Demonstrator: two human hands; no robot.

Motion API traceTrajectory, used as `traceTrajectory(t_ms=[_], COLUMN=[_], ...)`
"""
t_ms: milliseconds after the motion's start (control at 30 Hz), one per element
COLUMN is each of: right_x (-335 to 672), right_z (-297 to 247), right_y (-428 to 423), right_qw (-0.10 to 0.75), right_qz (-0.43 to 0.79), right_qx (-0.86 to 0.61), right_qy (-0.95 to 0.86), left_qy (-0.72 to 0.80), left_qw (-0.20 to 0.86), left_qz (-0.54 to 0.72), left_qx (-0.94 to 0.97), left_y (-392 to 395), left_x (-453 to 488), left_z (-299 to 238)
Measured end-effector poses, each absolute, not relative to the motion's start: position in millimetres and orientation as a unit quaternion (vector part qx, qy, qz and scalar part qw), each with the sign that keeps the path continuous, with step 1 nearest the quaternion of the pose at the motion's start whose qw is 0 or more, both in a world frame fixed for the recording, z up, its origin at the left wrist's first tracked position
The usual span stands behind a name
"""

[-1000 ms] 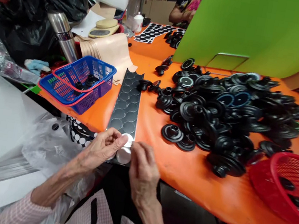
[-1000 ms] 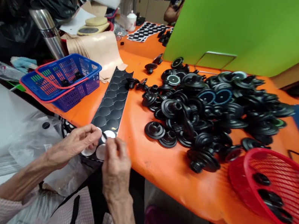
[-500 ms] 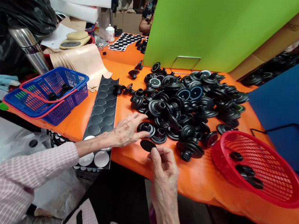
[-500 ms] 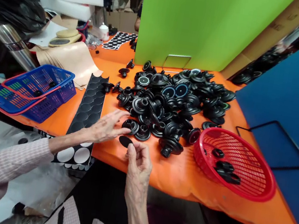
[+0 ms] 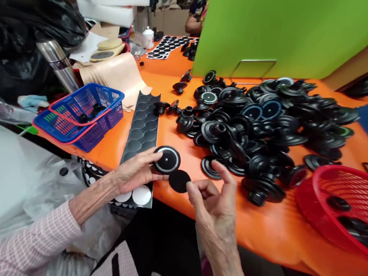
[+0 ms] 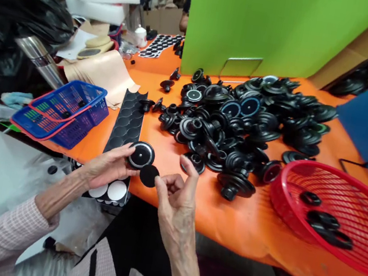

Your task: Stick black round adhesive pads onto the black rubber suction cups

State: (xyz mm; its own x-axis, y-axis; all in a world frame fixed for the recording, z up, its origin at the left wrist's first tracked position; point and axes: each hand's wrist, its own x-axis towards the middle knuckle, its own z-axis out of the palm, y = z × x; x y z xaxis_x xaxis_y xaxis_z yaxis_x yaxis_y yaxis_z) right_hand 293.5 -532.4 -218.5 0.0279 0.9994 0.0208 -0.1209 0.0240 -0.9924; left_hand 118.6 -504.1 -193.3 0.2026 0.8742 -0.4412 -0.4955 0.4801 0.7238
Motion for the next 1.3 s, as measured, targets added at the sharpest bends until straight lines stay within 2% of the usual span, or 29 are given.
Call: traceTrajectory(t_ms=[200, 667, 1133, 1300], right_x=[272.5, 239.3, 234.3, 229.5], right_z=[-217.9, -243.9, -243.9, -242.8], right_y=[-531.4, -535.5, -536.9, -537.4], right_qw=[0.509, 0.545, 0.538, 0.531], right_qz=[0.617, 0.546, 0.485, 0.428], right_qx=[-0.467, -0.505, -0.544, -0.563], right_qy=[-0.377, -0.388, -0.423, -0.467], left_qy=[0.437, 0.419, 0.429, 0.432], left_qw=[0.716, 0.731, 0.725, 0.717], left_qz=[0.481, 0.481, 0.482, 0.485], left_qx=[0.254, 0.242, 0.241, 0.255], left_y=[-527.8, -537.9, -539.9, -540.4], left_x=[104.6, 101.4, 103.4, 104.3], left_z=[-197.8, -205.0, -208.5, -209.1])
